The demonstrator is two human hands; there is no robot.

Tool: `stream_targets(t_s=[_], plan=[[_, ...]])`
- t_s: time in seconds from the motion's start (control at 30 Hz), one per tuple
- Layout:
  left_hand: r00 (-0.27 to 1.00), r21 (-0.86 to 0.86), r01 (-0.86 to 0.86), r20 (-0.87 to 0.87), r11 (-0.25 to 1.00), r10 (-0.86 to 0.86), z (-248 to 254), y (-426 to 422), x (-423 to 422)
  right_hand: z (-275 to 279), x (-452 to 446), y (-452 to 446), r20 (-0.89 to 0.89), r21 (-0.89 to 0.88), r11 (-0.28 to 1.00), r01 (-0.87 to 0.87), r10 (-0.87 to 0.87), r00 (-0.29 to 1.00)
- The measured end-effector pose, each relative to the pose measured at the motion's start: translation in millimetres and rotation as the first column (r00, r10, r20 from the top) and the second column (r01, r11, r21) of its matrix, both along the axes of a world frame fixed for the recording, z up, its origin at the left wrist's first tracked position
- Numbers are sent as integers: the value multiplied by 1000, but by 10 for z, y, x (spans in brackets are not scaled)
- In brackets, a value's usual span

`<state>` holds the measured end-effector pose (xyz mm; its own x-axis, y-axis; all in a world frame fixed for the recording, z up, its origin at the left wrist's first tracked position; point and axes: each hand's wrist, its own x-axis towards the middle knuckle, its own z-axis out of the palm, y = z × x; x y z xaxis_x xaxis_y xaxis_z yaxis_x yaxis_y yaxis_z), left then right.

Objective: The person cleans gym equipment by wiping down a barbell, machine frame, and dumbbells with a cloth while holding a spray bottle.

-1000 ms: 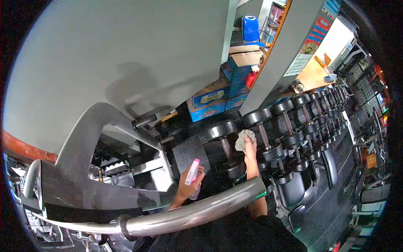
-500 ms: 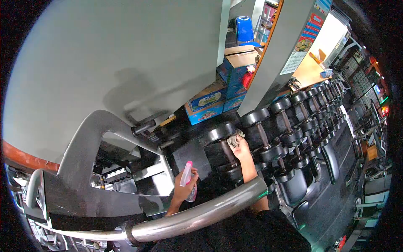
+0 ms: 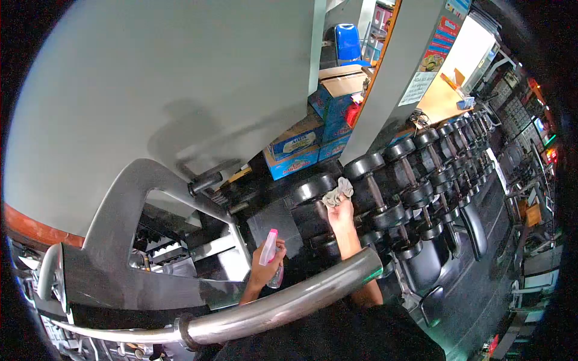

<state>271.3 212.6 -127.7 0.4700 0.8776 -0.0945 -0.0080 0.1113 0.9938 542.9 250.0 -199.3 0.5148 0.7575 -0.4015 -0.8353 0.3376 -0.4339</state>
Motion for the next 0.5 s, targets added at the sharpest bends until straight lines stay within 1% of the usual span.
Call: stream_targets(t_s=[0.03,0.07,0.1,0.17,0.23,0.27,0.3,0.33,0.37,0.4,0.47,0.5], plan=[[1000,-13,5,23,1000,-5,-20,-6,0,139,-117,-34,15,15,997,73,-73,997],[1000,-19,8,20,1000,-7,-16,-8,4,167,-206,-127,92,-19,999,46,-44,995],[1000,-1,-6,29,1000,6,-8,4,10,50,-261,-157,163,3,1000,0,-1,987],[999,17,-14,41,1000,14,-9,18,36,417,-574,-227,161,44,999,0,-7,987],[997,-10,-56,44,998,56,-20,19,47,364,-703,-348,111,81,986,-146,137,984],[998,6,-48,37,999,47,29,29,61,240,-756,-392,87,75,976,-207,200,976],[998,8,-49,35,999,49,64,31,61,11,-773,-392,73,35,930,-365,362,929],[999,57,-50,9,997,49,96,34,63,22,-776,-430,-12,-17,863,-504,504,864],[998,105,-50,-18,993,52,115,38,56,34,-784,-448,-105,-53,770,-636,629,771],[998,109,-58,-22,992,60,113,35,43,39,-825,-439,-106,-47,765,-642,635,765],[997,53,-82,7,995,82,89,-5,-2,143,-931,-410,-160,-211,788,-578,556,816],[996,58,-91,3,994,90,86,-13,-25,87,-945,-350,-162,-205,784,-586,563,810]])
